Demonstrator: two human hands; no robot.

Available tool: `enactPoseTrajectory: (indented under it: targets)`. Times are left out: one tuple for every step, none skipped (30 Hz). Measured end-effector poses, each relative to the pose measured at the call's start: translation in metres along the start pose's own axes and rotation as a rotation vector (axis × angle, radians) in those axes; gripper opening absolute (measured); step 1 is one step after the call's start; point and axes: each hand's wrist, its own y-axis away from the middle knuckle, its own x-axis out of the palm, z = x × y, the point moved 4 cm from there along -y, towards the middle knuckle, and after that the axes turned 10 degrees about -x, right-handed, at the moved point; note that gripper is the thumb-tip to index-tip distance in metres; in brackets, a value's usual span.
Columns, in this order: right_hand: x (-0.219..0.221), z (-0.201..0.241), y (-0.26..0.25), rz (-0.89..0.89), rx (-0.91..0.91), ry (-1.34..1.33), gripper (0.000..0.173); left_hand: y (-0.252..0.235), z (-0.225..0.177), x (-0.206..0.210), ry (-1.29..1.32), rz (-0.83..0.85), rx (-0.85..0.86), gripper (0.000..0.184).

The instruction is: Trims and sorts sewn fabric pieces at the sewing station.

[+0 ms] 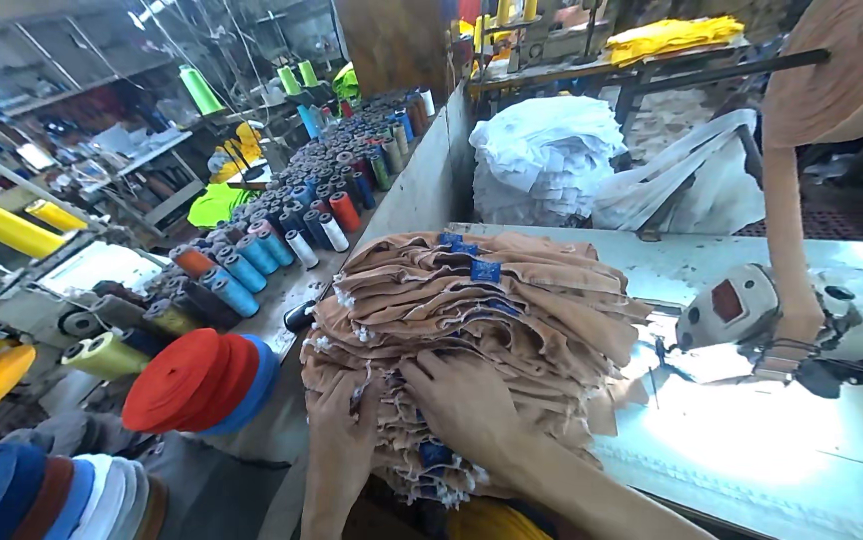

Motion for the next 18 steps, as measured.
enactPoseTrajectory:
  targets:
    - [0.002, 0.001, 0.0, 0.006, -0.002, 0.005, 0.018, 0.001, 0.0, 0.001, 0.019, 0.012, -0.008, 0.019]
    - [0.004, 0.001, -0.001, 0.003, -0.014, -0.004, 0.017, 0.002, -0.001, 0.003, 0.044, 0.028, -0.013, 0.019]
    - [0.007, 0.001, -0.001, -0.001, -0.031, -0.027, 0.015, 0.003, -0.001, 0.004, 0.082, 0.046, -0.025, 0.018]
    - [0.007, 0.0, 0.0, 0.0, -0.04, -0.048, 0.013, 0.003, -0.001, 0.005, 0.107, 0.055, -0.04, 0.017]
    - [0.005, -0.004, 0.002, 0.0, -0.033, -0.055, 0.014, 0.004, 0.002, 0.005, 0.119, 0.055, -0.053, 0.018]
    - [0.0, -0.009, 0.006, 0.002, -0.003, -0.048, 0.016, 0.004, 0.007, 0.004, 0.12, 0.048, -0.071, 0.018]
    - [-0.005, -0.016, 0.01, 0.023, 0.05, -0.033, 0.022, 0.004, 0.011, 0.001, 0.121, 0.044, -0.08, 0.018]
    - [-0.011, -0.025, 0.015, 0.054, 0.112, -0.021, 0.025, 0.004, 0.016, 0.0, 0.116, 0.045, -0.081, 0.018]
    - [-0.016, -0.034, 0.019, 0.09, 0.171, -0.027, 0.027, 0.004, 0.018, -0.001, 0.121, 0.063, -0.084, 0.018]
    - [-0.02, -0.042, 0.021, 0.11, 0.226, -0.058, 0.026, 0.005, 0.019, 0.0, 0.131, 0.091, -0.08, 0.018]
    - [-0.024, -0.05, 0.021, 0.102, 0.274, -0.093, 0.025, 0.006, 0.017, 0.003, 0.139, 0.124, -0.069, 0.017]
    - [-0.027, -0.057, 0.02, 0.039, 0.295, -0.091, 0.023, 0.006, 0.013, 0.007, 0.138, 0.155, -0.05, 0.017]
    - [-0.03, -0.063, 0.018, -0.058, 0.298, -0.062, 0.023, 0.005, 0.008, 0.011, 0.118, 0.18, -0.031, 0.018]
    - [-0.03, -0.067, 0.016, -0.165, 0.292, -0.007, 0.024, 0.004, 0.002, 0.014, 0.089, 0.192, -0.014, 0.018]
    - [-0.028, -0.07, 0.015, -0.254, 0.288, 0.05, 0.024, 0.002, -0.004, 0.017, 0.054, 0.196, -0.001, 0.019]
    - [-0.023, -0.072, 0.015, -0.314, 0.285, 0.096, 0.023, 0.0, -0.01, 0.018, 0.022, 0.197, 0.008, 0.019]
    - [-0.016, -0.072, 0.016, -0.346, 0.277, 0.126, 0.022, -0.003, -0.015, 0.02, 0.001, 0.208, 0.01, 0.018]
    - [-0.008, -0.072, 0.019, -0.354, 0.257, 0.152, 0.019, -0.007, -0.021, 0.021, -0.007, 0.221, 0.018, 0.018]
